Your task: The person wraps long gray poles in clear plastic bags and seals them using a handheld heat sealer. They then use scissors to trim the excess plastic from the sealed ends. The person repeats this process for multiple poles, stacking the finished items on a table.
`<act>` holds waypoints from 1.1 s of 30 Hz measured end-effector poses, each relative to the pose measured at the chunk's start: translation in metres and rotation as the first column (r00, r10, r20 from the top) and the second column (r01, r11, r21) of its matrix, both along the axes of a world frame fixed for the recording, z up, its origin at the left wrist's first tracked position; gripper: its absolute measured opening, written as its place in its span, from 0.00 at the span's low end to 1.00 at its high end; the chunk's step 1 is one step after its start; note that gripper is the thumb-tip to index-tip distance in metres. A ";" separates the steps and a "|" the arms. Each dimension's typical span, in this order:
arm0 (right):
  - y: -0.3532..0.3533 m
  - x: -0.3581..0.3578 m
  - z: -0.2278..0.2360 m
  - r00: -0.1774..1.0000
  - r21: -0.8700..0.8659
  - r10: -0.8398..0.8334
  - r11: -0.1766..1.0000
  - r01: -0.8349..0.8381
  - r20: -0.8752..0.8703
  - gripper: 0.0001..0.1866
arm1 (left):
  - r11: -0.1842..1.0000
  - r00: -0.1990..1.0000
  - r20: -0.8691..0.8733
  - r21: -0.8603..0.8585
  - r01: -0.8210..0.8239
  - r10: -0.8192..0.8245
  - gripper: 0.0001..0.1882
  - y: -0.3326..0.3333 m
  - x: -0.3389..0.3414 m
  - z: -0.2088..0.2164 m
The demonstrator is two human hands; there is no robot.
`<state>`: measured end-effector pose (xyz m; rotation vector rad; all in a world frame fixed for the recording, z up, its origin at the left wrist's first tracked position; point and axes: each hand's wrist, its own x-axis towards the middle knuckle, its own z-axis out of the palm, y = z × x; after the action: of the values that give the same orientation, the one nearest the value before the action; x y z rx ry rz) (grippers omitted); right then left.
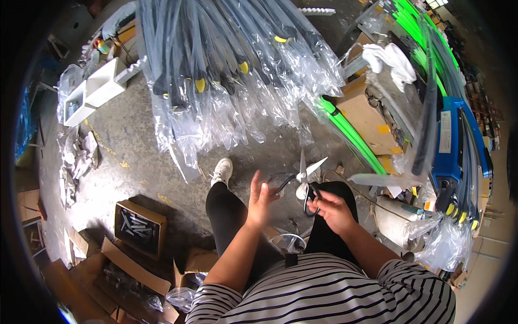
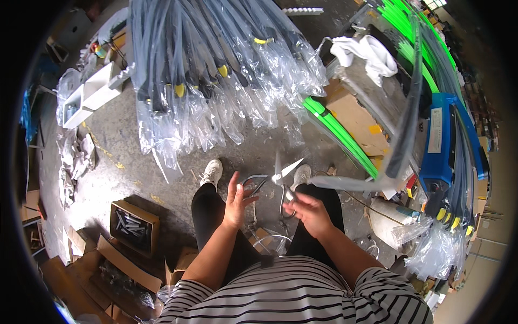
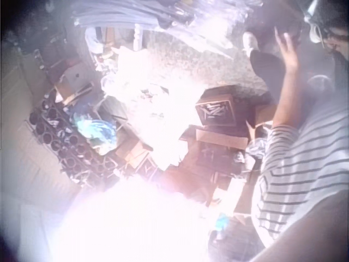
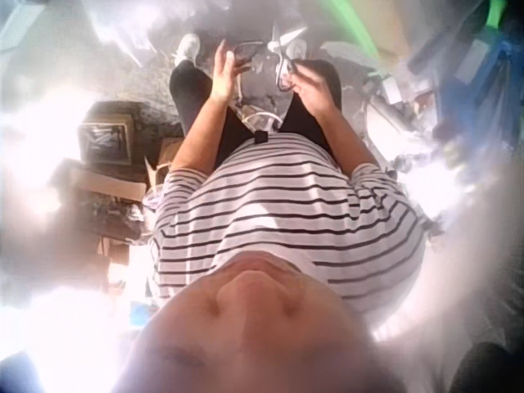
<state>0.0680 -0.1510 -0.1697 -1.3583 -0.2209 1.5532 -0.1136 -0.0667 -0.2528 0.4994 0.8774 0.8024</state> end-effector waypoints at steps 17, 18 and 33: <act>-0.105 0.016 0.073 0.985 0.227 0.143 0.960 -0.162 0.097 0.09 | 0.530 0.517 -0.573 0.163 0.832 -0.636 0.19 -0.125 0.037 0.072; -0.115 0.023 0.068 0.996 0.212 0.051 0.975 -0.064 0.068 0.11 | 0.446 0.388 -0.700 0.110 0.888 -0.599 0.21 -0.131 0.043 0.049; -0.145 0.100 -0.039 0.950 -0.496 -0.195 0.867 0.051 -0.243 0.25 | -0.103 -0.141 -0.411 -0.113 0.988 -0.901 0.18 -0.077 0.151 -0.050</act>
<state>0.1683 -0.2961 -0.2087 -1.4635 0.4634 1.7386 0.0378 -0.1440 -0.3032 1.3743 0.4344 -0.7579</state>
